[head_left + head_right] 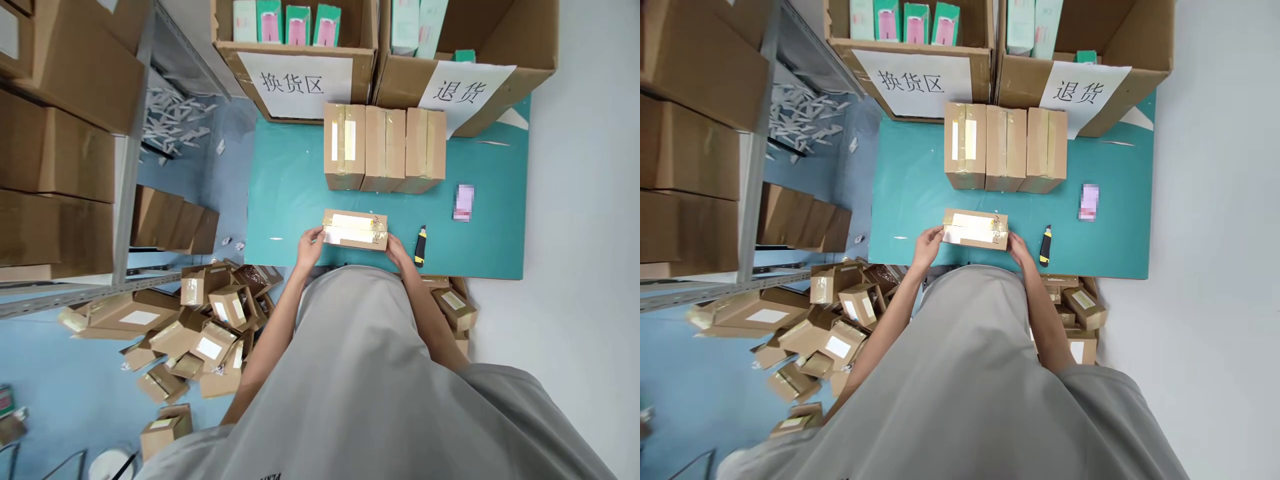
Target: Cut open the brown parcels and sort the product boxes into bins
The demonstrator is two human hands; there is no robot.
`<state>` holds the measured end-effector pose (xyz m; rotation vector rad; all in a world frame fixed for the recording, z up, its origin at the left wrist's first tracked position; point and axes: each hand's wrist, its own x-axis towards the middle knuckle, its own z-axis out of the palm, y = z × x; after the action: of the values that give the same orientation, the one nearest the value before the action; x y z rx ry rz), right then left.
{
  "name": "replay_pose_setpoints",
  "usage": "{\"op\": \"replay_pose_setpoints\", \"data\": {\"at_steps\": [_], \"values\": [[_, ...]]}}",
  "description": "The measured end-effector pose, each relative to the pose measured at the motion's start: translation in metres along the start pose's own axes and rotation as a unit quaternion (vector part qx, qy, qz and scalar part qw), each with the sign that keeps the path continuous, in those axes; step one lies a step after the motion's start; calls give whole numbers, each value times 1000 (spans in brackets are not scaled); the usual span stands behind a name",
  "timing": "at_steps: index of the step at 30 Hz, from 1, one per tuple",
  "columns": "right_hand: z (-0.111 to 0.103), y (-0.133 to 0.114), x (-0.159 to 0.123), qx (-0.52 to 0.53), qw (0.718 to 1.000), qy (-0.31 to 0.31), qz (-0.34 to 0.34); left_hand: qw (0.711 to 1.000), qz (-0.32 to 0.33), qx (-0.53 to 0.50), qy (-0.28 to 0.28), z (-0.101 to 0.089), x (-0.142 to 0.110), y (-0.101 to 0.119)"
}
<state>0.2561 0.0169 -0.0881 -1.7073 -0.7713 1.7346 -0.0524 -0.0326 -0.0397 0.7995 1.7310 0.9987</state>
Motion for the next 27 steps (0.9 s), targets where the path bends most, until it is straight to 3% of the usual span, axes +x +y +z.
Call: {"op": "replay_pose_setpoints", "data": {"at_steps": [2,5,9,11,15,18,22,27], "values": [[6,2,4,-60,997,45,-26,999,-12,53,2,0,-5,4],[-3,-6,-1,-119,984,102,-86,998,-22,60,-6,5,-14,7],[-19,-21,-25,-118,984,76,-111,999,-14,51,-7,9,-22,5],[-19,-28,-39,-172,973,53,-143,999,-6,42,-19,6,-25,3],[-13,-43,-57,-371,898,17,-234,996,2,4,-84,-6,-33,-6],[-10,-56,-56,-435,855,-3,-283,992,28,24,-120,-9,-40,-12],[-4,-71,-33,-407,874,48,-263,983,64,133,-111,2,-40,-14],[10,-85,5,-407,882,129,-198,947,120,269,-129,17,-29,-5]]}}
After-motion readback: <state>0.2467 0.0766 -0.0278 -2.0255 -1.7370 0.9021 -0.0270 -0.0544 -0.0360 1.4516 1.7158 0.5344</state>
